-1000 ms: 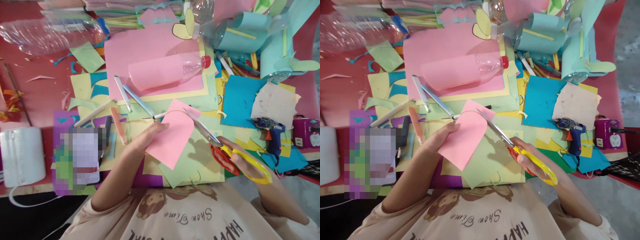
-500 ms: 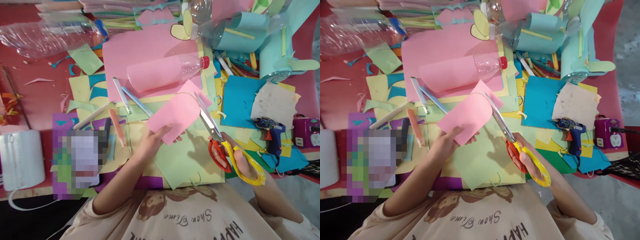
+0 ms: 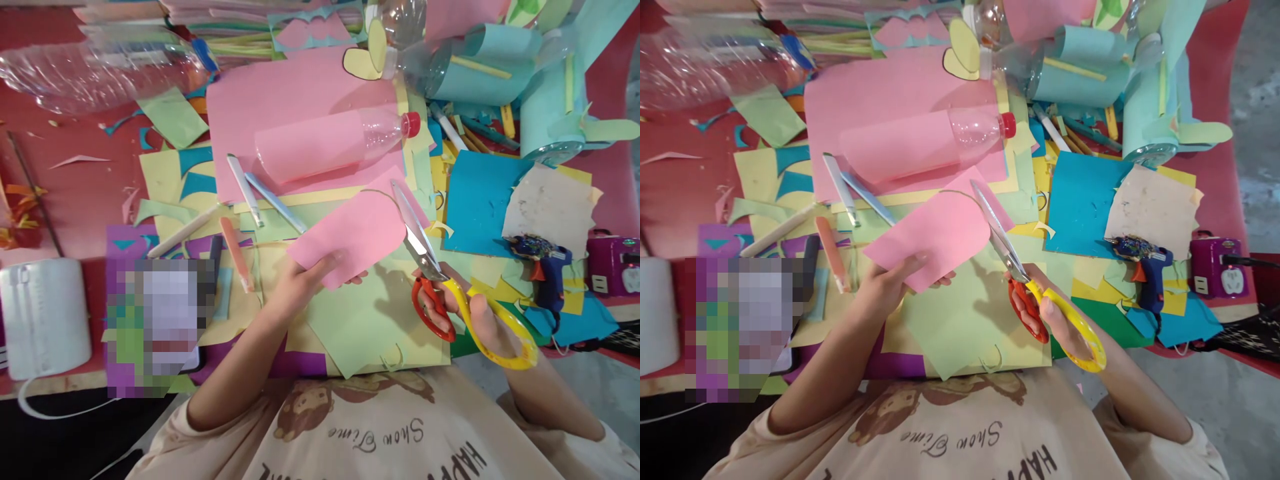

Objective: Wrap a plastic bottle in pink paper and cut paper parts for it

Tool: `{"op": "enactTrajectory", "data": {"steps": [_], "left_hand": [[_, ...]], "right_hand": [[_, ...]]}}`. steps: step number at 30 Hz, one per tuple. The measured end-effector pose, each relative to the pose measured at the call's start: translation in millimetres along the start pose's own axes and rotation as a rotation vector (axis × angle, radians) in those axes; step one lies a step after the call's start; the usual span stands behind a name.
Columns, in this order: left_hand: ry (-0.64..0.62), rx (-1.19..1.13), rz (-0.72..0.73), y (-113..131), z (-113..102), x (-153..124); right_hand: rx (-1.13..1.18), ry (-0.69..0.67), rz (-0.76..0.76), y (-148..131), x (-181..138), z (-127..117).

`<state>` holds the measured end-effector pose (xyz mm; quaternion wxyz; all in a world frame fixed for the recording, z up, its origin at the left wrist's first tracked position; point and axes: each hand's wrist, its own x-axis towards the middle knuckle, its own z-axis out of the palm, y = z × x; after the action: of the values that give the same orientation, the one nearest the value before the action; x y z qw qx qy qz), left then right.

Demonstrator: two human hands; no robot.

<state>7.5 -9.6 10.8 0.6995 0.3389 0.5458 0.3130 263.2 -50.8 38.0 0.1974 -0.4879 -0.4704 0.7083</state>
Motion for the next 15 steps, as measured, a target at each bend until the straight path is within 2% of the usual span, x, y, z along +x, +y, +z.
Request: {"op": "enactTrajectory", "data": {"steps": [7, 15], "left_hand": [[-0.015, -0.018, -0.029, 6.8, -1.2, 1.5], [-0.031, -0.022, -0.027, 12.1, -4.9, 2.6]], "right_hand": [[0.133, 0.041, -0.060, 7.0, -4.6, 6.9], [0.139, 0.110, -0.081, 13.4, -2.6, 10.4]]}}
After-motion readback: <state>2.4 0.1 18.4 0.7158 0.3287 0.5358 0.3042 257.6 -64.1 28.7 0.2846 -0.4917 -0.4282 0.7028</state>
